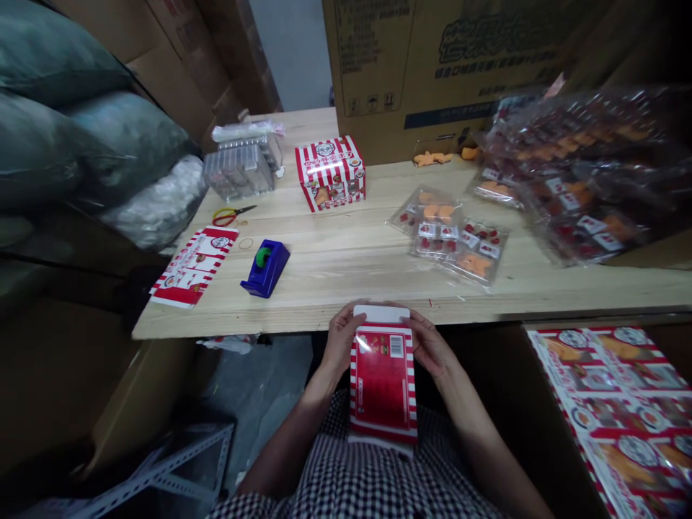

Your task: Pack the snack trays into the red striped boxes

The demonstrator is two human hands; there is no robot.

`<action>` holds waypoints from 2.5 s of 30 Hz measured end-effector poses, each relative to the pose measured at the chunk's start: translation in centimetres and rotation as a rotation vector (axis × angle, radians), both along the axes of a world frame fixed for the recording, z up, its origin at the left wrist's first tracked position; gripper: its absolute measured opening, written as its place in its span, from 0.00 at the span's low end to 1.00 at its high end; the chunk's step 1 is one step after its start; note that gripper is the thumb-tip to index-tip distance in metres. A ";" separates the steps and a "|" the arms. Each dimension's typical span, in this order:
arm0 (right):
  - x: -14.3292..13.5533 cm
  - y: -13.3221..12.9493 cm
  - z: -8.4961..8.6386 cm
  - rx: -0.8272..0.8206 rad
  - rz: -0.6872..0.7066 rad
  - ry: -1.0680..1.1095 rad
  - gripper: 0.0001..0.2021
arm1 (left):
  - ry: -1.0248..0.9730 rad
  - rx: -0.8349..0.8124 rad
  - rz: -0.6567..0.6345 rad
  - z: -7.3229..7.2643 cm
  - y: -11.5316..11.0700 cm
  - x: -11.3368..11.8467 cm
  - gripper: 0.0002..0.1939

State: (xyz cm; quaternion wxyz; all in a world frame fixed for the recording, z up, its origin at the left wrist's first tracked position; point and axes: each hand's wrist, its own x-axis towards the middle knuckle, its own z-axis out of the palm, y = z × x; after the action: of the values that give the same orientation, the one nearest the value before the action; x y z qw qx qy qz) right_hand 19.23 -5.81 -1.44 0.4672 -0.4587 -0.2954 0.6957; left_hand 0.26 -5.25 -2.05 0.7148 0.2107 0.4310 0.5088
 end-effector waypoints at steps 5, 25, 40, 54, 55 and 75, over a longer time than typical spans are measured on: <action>-0.2 0.9 0.7 0.013 0.088 -0.006 0.17 | -0.020 0.043 -0.100 0.5 0.4 -0.1 0.16; 1.8 -2.4 1.4 0.101 0.109 -0.051 0.11 | 0.256 0.253 -0.318 1.5 -1.2 -1.8 0.14; 1.9 -0.6 2.2 0.046 0.222 -0.145 0.18 | 0.399 0.260 -0.436 2.5 1.5 -2.2 0.16; 3.6 -1.4 3.3 0.201 0.424 -0.274 0.18 | 0.639 0.531 -0.607 5.2 0.0 -4.1 0.16; 3.7 -1.8 3.5 0.227 0.415 -0.295 0.18 | 0.648 0.565 -0.600 5.5 -0.3 -4.3 0.17; 2.9 -1.3 5.1 0.342 -0.175 -0.465 0.12 | 1.362 0.101 0.433 4.3 6.4 -21.2 0.17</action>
State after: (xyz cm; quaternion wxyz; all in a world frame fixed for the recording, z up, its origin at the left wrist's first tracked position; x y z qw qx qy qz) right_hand 22.15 -7.09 3.70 0.5157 -0.5439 -0.4667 0.4695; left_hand -20.90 1.20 2.28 0.1595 0.4241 0.7896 0.4138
